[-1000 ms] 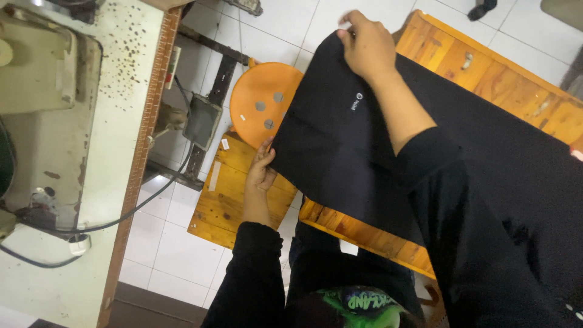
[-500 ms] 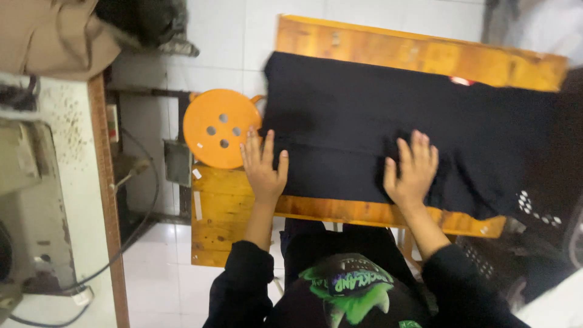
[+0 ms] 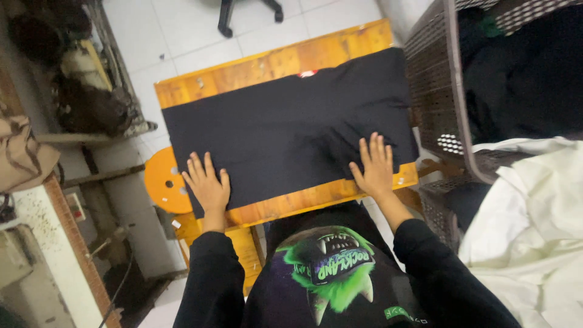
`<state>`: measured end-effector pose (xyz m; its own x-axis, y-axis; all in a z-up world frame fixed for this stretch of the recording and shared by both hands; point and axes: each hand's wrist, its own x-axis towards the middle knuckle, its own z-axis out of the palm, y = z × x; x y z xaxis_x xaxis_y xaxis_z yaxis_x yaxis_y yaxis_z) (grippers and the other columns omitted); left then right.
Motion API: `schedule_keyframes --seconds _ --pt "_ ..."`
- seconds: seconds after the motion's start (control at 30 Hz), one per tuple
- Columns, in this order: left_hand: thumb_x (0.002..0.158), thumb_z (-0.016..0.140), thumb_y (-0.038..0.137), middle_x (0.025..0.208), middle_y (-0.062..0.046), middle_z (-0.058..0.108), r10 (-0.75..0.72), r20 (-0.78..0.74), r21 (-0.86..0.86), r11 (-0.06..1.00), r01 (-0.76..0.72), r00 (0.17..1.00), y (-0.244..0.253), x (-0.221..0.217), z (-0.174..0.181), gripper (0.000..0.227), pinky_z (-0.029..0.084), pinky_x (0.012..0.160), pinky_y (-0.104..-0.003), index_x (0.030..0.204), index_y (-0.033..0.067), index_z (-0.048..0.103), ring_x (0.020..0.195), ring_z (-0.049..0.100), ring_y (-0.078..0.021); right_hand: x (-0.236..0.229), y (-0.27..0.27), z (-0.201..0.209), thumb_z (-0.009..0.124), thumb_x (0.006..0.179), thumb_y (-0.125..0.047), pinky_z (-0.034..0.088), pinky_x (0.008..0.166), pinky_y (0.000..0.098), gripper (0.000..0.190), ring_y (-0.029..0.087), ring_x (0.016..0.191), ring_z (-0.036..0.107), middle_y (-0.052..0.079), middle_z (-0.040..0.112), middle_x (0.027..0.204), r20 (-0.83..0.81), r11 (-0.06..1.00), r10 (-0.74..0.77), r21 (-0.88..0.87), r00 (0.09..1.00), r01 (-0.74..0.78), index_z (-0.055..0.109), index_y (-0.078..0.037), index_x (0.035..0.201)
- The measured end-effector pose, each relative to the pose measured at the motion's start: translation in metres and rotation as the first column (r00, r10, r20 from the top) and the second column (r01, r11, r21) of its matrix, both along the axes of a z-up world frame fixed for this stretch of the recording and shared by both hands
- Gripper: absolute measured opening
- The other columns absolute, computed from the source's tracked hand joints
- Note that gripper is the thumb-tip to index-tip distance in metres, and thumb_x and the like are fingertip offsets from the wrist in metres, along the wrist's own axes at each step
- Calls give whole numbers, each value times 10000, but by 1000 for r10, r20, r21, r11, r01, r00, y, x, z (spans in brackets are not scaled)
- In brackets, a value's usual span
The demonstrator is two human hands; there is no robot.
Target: Folding a black t-shirt on a wooden table
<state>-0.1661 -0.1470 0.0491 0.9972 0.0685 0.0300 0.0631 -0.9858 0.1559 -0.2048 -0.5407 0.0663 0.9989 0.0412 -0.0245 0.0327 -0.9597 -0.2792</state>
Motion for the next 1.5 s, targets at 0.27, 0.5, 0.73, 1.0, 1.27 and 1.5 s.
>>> schedule_keyframes --seconds 0.27,0.5,0.73,1.0,1.27,1.5 --pt "682 573 161 1055 -110 517 -494 231 -174 827 535 838 -175 5 -23 384 358 885 -396 1063 116 556 1021 492 -265 -15 -101 -33 498 776 8 412 845 353 341 246 976 532 60 527 1048 202 979 -160 155 966 129 574 -155 1066" --pt "606 681 304 1037 -36 391 -632 -106 -201 770 606 768 -239 -4 4 495 366 724 -358 1076 242 540 891 472 -242 11 -119 -62 492 802 -654 483 634 347 402 200 761 617 -62 624 725 -323 816 -509 113 798 567 629 -279 853" --pt "710 611 171 1096 -14 401 -475 -20 -488 773 406 880 -235 -12 4 222 376 780 -335 928 211 622 926 507 -201 25 -115 -56 676 724 -278 454 538 294 183 133 625 543 1 531 626 -434 468 -506 587 745 660 627 -120 801" --pt "692 629 154 1190 -59 521 -571 124 -331 747 576 812 -219 -24 -5 298 350 886 -416 987 193 652 1022 491 -262 19 -128 -52 462 921 -235 386 388 241 162 142 454 501 14 469 511 -302 623 -414 594 859 509 475 -75 897" --pt "703 619 122 1269 -93 450 -704 98 -227 672 705 703 -222 -16 11 275 213 1033 -425 973 69 605 1182 391 -231 12 -120 -19 633 775 -369 450 597 337 277 232 671 584 94 596 650 -487 763 -297 395 821 511 634 -93 796" --pt "769 559 185 1187 -82 488 -762 -25 -217 636 740 648 -218 -9 -6 284 307 972 -392 1044 114 544 1164 417 -234 12 -92 47 615 742 -502 473 658 398 547 309 784 619 158 625 765 -558 780 -378 238 739 579 493 -18 967"
